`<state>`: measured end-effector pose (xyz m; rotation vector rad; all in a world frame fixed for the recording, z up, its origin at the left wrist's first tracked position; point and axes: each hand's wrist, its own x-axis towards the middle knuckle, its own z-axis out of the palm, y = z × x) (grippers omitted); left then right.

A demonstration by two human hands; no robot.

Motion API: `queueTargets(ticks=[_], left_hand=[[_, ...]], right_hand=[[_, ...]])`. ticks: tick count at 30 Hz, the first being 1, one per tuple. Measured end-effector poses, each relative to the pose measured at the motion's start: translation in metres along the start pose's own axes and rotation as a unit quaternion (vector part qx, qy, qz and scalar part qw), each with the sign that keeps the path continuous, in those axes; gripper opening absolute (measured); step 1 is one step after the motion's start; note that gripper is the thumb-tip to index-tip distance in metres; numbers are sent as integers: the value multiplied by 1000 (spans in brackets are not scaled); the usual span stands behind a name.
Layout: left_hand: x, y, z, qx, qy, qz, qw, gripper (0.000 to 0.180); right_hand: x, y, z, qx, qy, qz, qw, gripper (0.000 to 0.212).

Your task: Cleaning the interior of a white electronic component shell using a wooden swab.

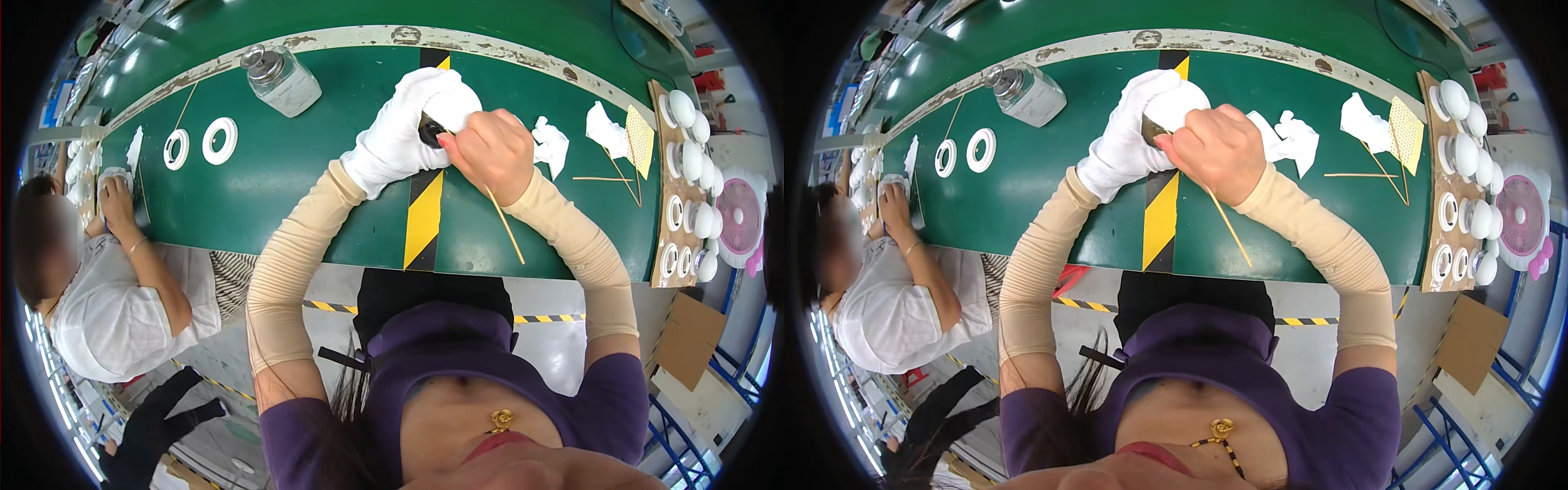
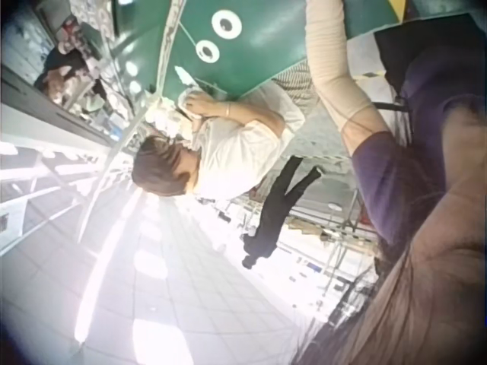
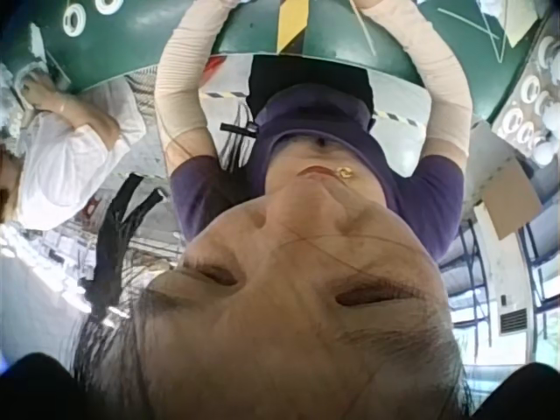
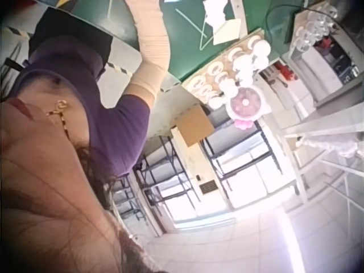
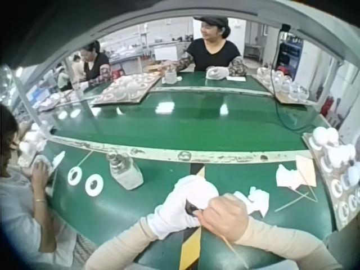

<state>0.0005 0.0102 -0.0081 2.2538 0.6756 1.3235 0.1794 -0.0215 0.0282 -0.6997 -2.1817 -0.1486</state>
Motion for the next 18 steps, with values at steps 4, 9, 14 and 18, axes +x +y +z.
queueTargets(ticks=[4, 9, 14, 18], left_hand=[[0, 1, -1, 7, -5, -9, 1000, 83], [0, 1, 1, 13, 1, -4, 1000, 85], [1, 6, 1, 35, -7, -41, 999, 87], [0, 6, 0, 41, -9, -53, 998, 89]], right_hand=[[0, 2, 1, -18, 7, -26, 999, 32], [4, 6, -16, 42, 0, -23, 999, 16], [-2, 2, -33, 45, 25, 119, 991, 25], [-9, 19, -46, 27, 26, 248, 968, 8]])
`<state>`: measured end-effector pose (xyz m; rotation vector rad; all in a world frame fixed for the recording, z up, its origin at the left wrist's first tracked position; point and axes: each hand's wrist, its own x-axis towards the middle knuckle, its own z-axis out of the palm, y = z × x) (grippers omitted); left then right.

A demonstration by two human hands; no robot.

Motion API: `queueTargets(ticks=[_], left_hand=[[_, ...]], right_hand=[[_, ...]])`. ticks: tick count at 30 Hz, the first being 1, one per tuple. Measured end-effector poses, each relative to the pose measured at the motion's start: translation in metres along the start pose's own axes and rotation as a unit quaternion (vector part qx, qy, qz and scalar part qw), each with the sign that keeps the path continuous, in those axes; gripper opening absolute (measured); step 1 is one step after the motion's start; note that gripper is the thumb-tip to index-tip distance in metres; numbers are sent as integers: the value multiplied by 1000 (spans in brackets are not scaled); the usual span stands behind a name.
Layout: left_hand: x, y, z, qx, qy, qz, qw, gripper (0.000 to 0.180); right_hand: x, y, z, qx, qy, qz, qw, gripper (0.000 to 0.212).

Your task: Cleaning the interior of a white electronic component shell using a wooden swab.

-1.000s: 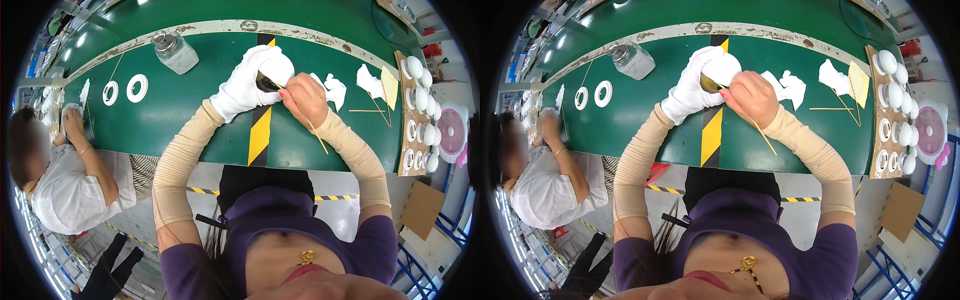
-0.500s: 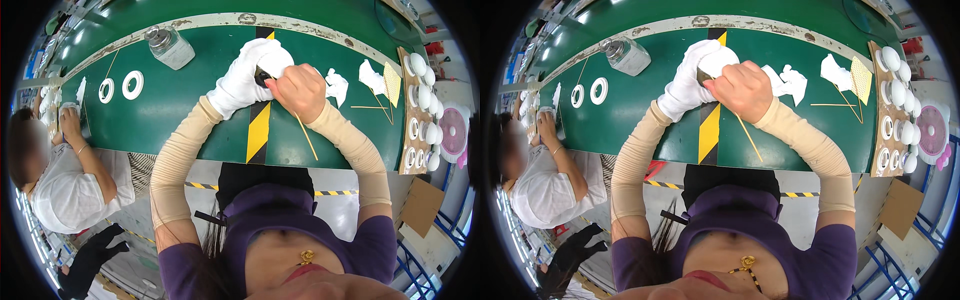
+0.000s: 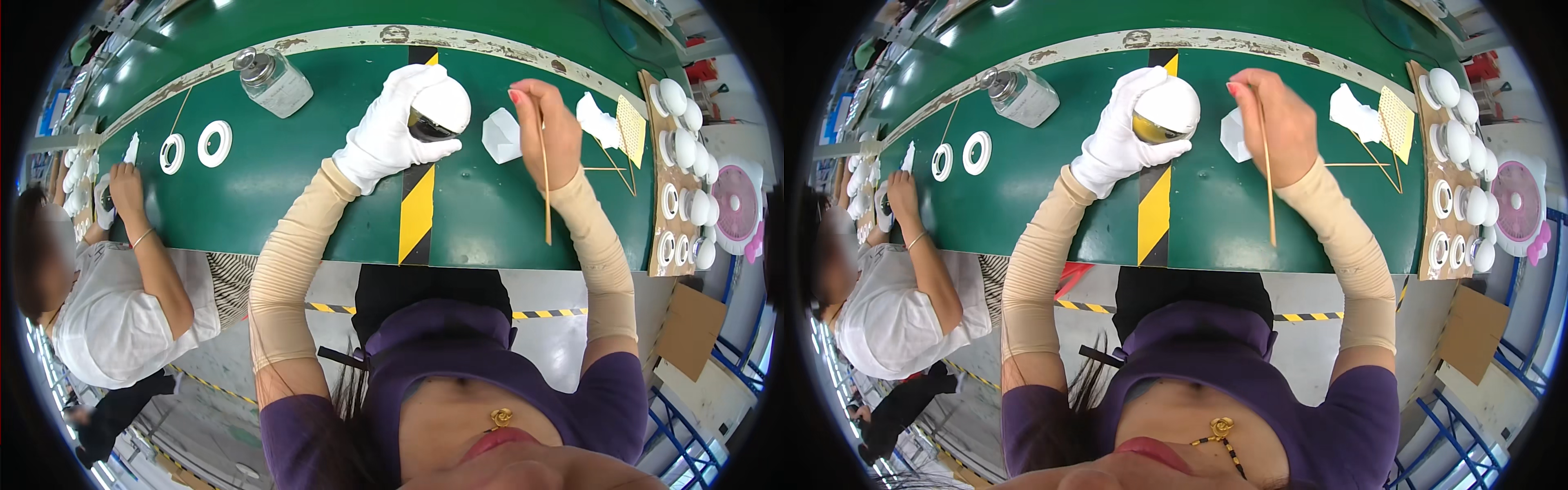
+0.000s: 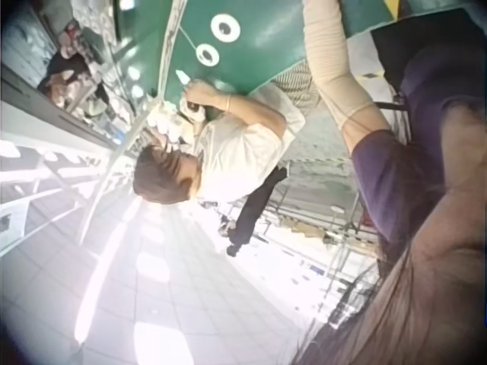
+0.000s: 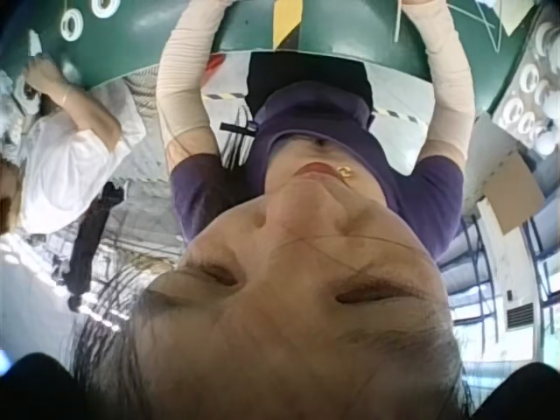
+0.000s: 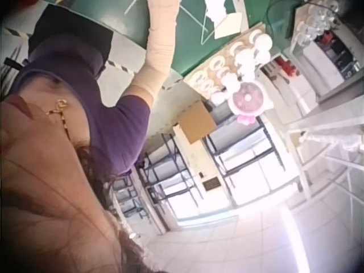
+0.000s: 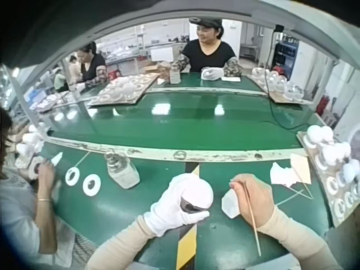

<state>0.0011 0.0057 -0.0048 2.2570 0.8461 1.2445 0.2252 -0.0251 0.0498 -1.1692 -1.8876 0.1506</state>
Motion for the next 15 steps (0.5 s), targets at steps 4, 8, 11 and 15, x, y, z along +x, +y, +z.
queueTargets(ticks=[4, 8, 11, 15], left_hand=[[-1, -3, 2, -6, 1, 3, 1000, 89], [-1, -1, -1, -5, -1, 5, 1000, 89], [-2, -2, 1, -19, 5, 0, 1000, 91], [-1, 1, 1, -22, 1, 2, 1000, 90]], right_hand=[[10, 14, -13, -80, 19, -101, 991, 21], [22, 14, -19, -92, 59, -198, 974, 33], [12, 0, -21, 28, 26, -112, 993, 38], [-5, 4, -18, 102, -36, -49, 993, 41]])
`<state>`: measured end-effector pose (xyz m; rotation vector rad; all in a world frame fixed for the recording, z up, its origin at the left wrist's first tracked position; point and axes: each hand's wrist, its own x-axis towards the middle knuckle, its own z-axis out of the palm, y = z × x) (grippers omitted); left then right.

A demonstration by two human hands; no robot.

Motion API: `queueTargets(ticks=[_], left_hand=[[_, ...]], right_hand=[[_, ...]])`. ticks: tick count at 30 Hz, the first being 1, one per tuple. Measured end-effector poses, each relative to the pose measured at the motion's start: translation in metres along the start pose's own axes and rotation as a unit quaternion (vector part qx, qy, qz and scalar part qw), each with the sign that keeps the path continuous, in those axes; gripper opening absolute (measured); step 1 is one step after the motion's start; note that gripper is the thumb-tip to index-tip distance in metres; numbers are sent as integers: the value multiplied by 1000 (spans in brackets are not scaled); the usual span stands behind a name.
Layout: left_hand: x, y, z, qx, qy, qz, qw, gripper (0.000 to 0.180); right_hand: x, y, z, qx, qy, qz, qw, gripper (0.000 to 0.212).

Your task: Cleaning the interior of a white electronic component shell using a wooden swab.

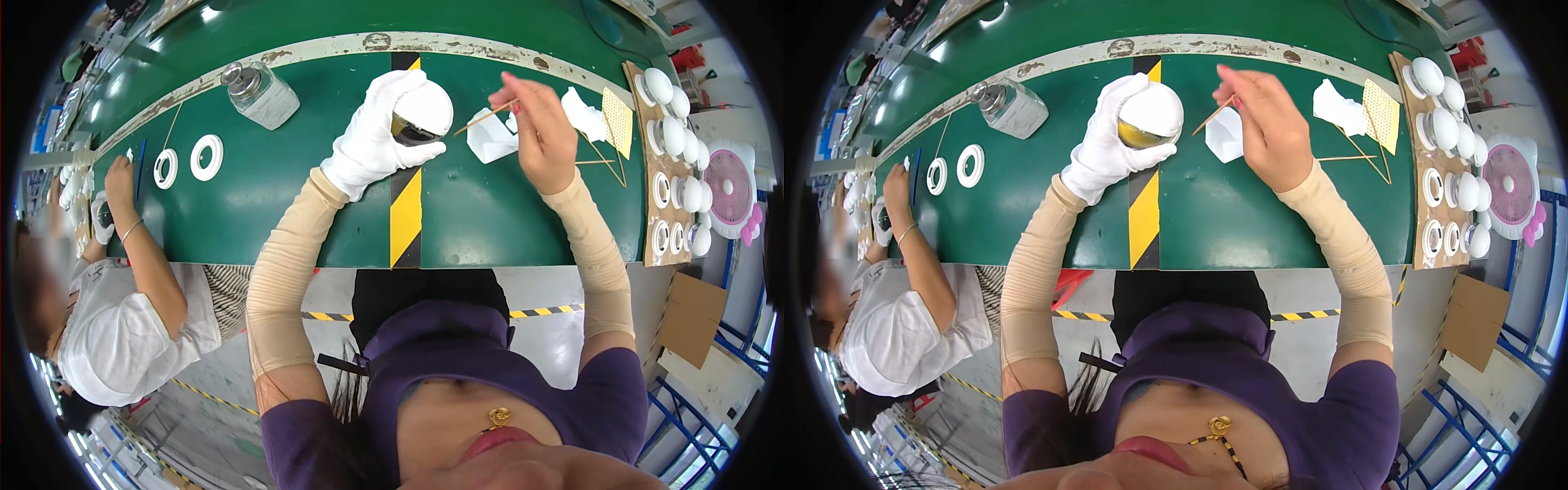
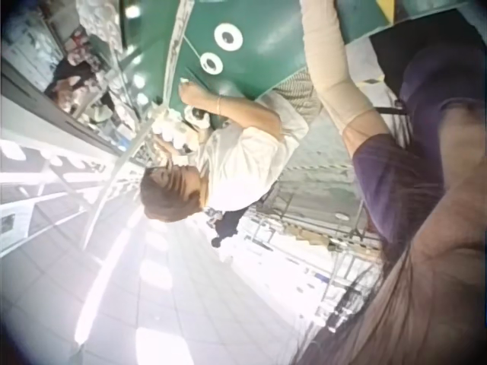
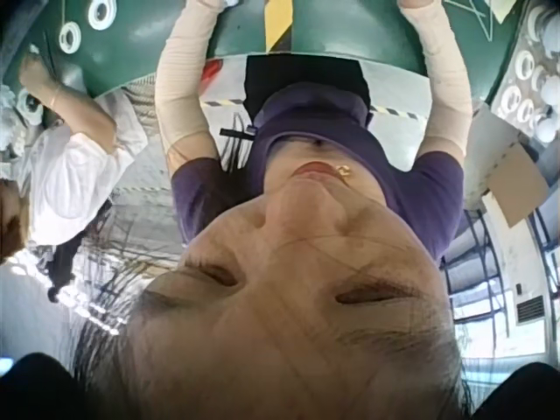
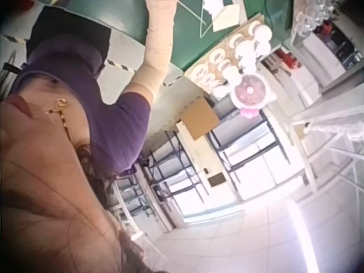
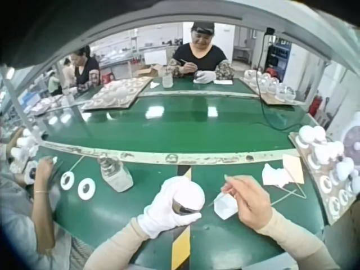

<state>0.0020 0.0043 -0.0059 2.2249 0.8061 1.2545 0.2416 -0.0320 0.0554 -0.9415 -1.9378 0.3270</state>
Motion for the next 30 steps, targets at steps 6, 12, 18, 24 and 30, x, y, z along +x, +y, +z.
queueTargets(ticks=[6, 12, 18, 24, 30], left_hand=[[2, 0, 1, 3, 1, 10, 1000, 91], [-1, 0, -2, 15, 0, -1, 1000, 90], [-1, -2, 1, 1, 2, -15, 1000, 88], [1, -3, 0, -20, 12, 9, 1000, 86], [-1, -8, 0, -34, 18, 15, 999, 84]], right_hand=[[-13, 21, -13, -261, -79, -57, 960, 32], [5, 20, -36, -267, -79, -97, 956, 13], [-4, -23, 4, 157, -112, 16, 981, 16], [1, -6, 37, 70, -71, -82, 992, 17], [8, 1, 41, 44, -87, -133, 986, 22]])
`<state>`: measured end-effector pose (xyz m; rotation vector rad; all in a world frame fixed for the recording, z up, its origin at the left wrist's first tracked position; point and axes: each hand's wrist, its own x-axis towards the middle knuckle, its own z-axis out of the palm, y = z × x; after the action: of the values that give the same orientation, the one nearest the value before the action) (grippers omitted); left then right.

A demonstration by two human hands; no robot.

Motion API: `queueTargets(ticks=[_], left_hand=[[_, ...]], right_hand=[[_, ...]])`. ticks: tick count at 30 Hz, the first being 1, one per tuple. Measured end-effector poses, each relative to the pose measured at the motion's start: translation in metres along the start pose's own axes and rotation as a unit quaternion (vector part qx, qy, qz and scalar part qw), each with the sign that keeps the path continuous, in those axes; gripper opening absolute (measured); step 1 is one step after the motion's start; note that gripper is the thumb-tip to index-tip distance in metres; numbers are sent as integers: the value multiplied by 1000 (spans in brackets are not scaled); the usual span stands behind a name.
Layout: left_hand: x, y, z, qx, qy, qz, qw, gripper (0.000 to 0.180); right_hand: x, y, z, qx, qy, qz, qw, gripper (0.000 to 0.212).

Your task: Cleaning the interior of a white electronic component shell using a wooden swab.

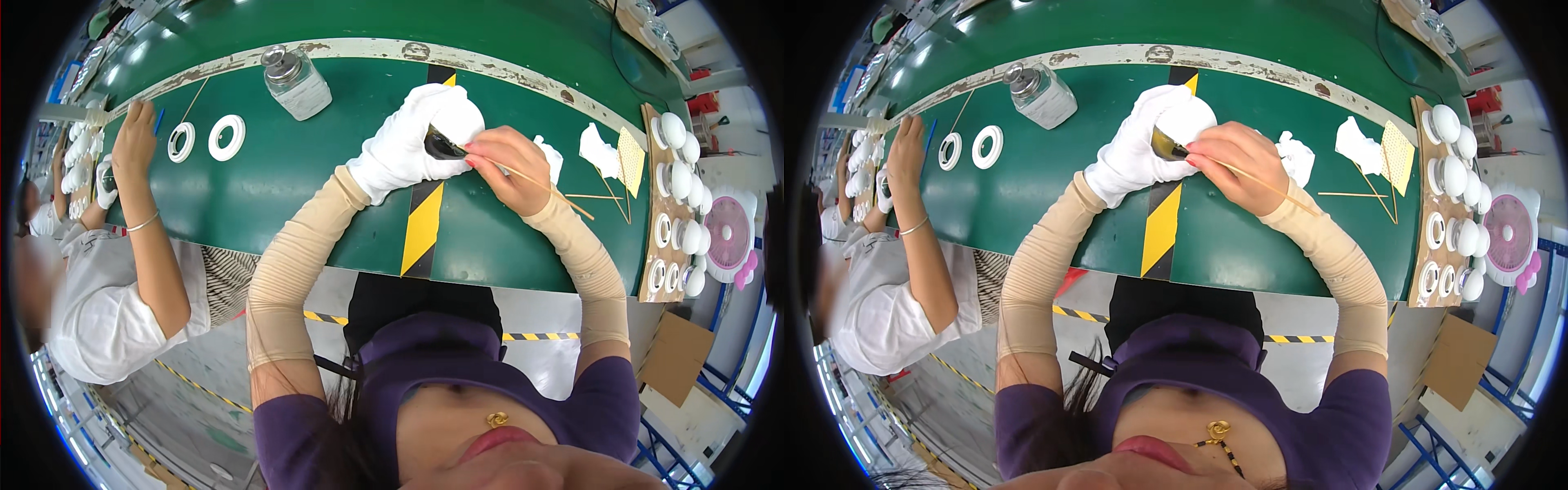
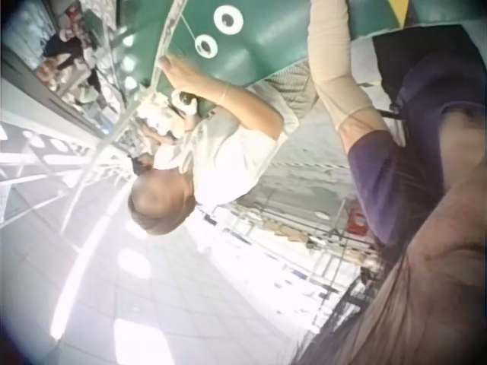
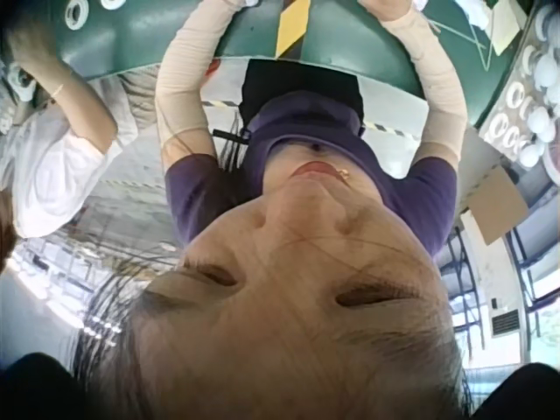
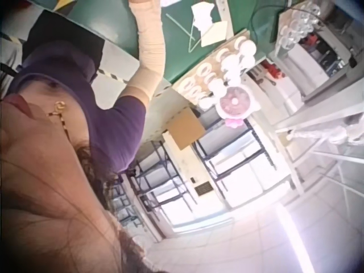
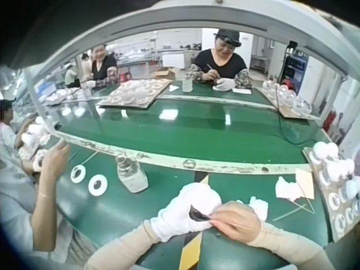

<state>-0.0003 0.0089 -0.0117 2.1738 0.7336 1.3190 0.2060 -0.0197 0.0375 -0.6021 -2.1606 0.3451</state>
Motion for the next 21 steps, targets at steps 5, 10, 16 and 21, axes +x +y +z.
queueTargets(ticks=[5, 10, 16, 21], left_hand=[[-1, 0, 0, -15, 0, -8, 1000, 83], [0, 0, 0, -7, -4, 28, 1000, 76], [4, 5, -2, -30, -11, 21, 999, 71], [-1, 3, 0, -34, 2, -10, 999, 75]], right_hand=[[4, 7, -2, -79, 5, -115, 990, 29], [4, 9, 2, -140, 14, -169, 976, 33], [1, 15, 3, -100, 19, -166, 981, 34], [-8, 19, 0, -160, 3, -182, 970, 33]])
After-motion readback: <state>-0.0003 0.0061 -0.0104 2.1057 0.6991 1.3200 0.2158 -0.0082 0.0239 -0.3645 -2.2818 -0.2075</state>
